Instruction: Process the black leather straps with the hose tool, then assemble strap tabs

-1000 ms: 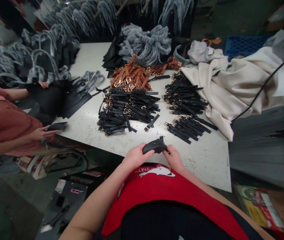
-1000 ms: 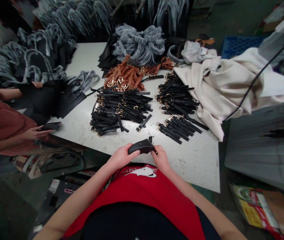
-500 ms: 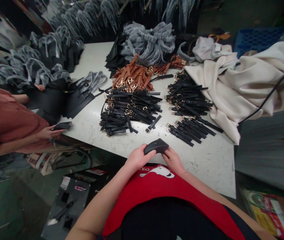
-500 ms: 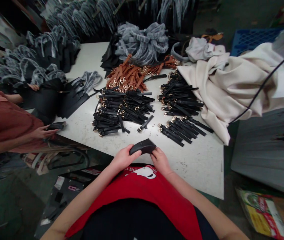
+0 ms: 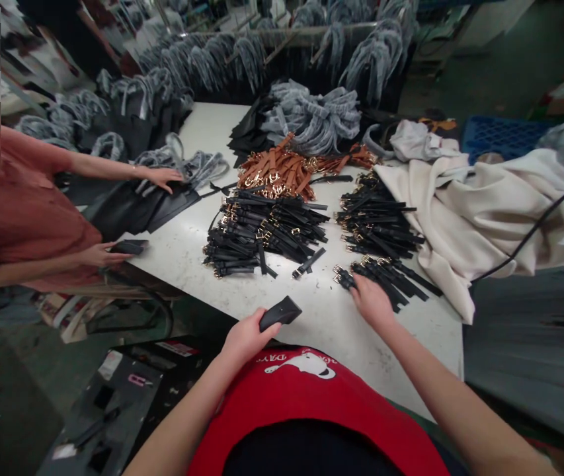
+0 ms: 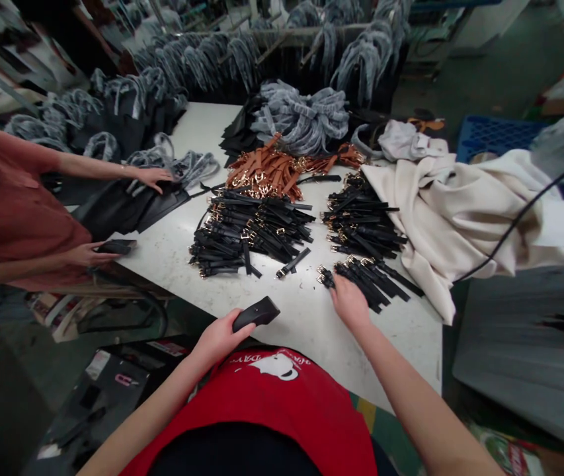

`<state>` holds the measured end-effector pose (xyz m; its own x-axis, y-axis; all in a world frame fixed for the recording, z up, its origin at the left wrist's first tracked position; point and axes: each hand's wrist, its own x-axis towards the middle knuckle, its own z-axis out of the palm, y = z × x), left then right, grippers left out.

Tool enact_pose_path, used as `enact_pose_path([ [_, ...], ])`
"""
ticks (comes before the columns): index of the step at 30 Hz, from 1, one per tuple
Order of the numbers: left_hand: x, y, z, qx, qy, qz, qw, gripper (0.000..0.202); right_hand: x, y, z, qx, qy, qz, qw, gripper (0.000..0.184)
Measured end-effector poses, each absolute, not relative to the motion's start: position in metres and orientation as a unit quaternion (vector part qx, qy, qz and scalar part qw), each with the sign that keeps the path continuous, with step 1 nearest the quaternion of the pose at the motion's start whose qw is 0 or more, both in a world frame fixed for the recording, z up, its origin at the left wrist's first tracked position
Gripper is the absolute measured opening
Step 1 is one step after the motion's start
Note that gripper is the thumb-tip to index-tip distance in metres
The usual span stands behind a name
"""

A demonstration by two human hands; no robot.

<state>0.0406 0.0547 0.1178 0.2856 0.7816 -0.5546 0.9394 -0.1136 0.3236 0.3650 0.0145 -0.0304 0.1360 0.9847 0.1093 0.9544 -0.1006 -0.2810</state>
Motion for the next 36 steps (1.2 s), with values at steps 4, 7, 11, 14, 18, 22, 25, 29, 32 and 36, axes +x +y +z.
enact_pose_path([
  [4,0.019,0.050,0.123,0.710,0.614,-0.116,0.325,0.044,0.310,0.013,-0.067,-0.678,-0.719,0.058,0.142,0.051],
  [7,0.000,0.048,0.127,0.686,0.635,-0.104,0.339,0.042,0.290,0.017,-0.091,-0.730,-0.659,0.050,0.173,0.058],
  [11,-0.023,0.052,0.129,0.663,0.650,-0.102,0.357,0.042,0.240,0.022,-0.091,-0.691,-0.685,0.130,0.192,0.058],
  [14,-0.039,0.058,0.128,0.651,0.656,-0.086,0.371,0.042,0.179,0.022,-0.073,-0.549,-0.779,0.224,0.206,0.053],
  [18,-0.062,0.066,0.125,0.639,0.664,-0.069,0.382,0.044,0.150,0.030,-0.057,-0.433,-0.829,0.279,0.218,0.043],
  [22,-0.081,0.070,0.120,0.634,0.672,-0.084,0.374,0.049,0.214,0.039,-0.060,-0.637,-0.720,0.198,0.192,0.039],
  [25,-0.085,0.071,0.117,0.642,0.661,-0.091,0.378,0.049,0.264,0.039,-0.065,-0.709,-0.684,0.118,0.125,0.044],
  [29,-0.083,0.073,0.114,0.661,0.638,-0.093,0.384,0.047,0.257,0.028,-0.073,-0.712,-0.692,0.086,0.083,0.056],
  [32,-0.082,0.079,0.112,0.670,0.627,-0.089,0.388,0.044,0.204,0.013,-0.079,-0.635,-0.757,0.121,0.099,0.055],
  [36,-0.087,0.085,0.112,0.675,0.621,-0.075,0.391,0.043,0.153,0.011,-0.073,-0.411,-0.878,0.206,0.133,0.041],
])
